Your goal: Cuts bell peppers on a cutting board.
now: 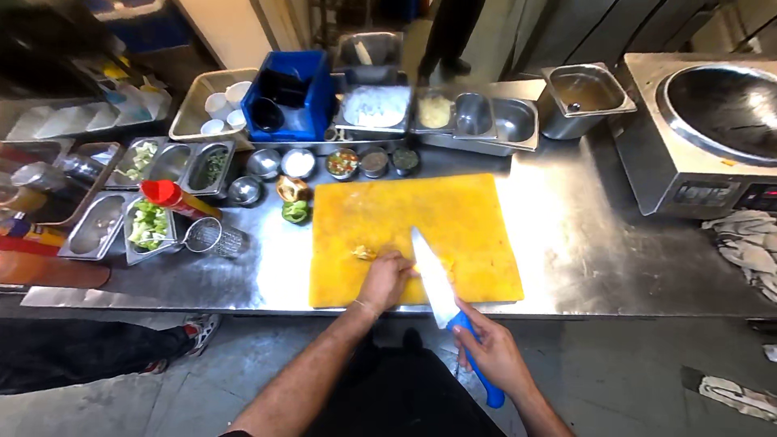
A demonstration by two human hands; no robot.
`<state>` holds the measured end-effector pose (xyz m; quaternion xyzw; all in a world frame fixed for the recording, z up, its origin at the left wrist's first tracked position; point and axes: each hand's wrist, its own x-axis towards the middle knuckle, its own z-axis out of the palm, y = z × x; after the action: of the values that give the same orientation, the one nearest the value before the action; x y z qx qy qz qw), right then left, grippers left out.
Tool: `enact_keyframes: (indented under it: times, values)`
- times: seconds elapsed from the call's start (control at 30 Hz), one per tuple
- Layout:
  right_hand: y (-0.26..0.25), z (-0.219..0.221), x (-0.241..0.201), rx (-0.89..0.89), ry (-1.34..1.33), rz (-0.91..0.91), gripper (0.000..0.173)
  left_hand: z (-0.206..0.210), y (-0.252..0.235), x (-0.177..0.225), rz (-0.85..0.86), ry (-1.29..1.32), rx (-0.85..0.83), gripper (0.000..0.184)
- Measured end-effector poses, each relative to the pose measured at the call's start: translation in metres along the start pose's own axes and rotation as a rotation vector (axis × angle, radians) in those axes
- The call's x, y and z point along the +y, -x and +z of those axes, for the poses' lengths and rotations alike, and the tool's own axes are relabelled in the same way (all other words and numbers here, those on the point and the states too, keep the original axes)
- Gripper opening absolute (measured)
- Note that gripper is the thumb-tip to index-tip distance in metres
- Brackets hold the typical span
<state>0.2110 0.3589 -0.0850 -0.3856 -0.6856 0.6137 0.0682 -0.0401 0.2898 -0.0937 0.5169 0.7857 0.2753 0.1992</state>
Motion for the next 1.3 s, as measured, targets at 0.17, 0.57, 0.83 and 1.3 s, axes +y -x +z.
enact_keyframes:
  times: [0.17,0.57,0.83,1.3]
  values:
    - [-0.024,0.038,-0.012,0.072,0.22,0.02,0.05,-0.008,-0.002,-0.003,0.015,-0.03,-0.084,0.02]
    - [0.018,0.011,-0.002,0.092,0.414,-0.057,0.054,-0.078,-0.014,-0.063,-0.247,-0.109,0.03,0.026]
    - [-0.009,-0.001,-0.031,0.282,0.395,0.115,0.057,-0.159,-0.015,-0.148,-0.378,-0.098,0.399,0.047]
    - [0.003,0.028,-0.015,0.34,0.183,0.103,0.05,-0.114,0.017,-0.08,0.101,0.189,0.237,0.035]
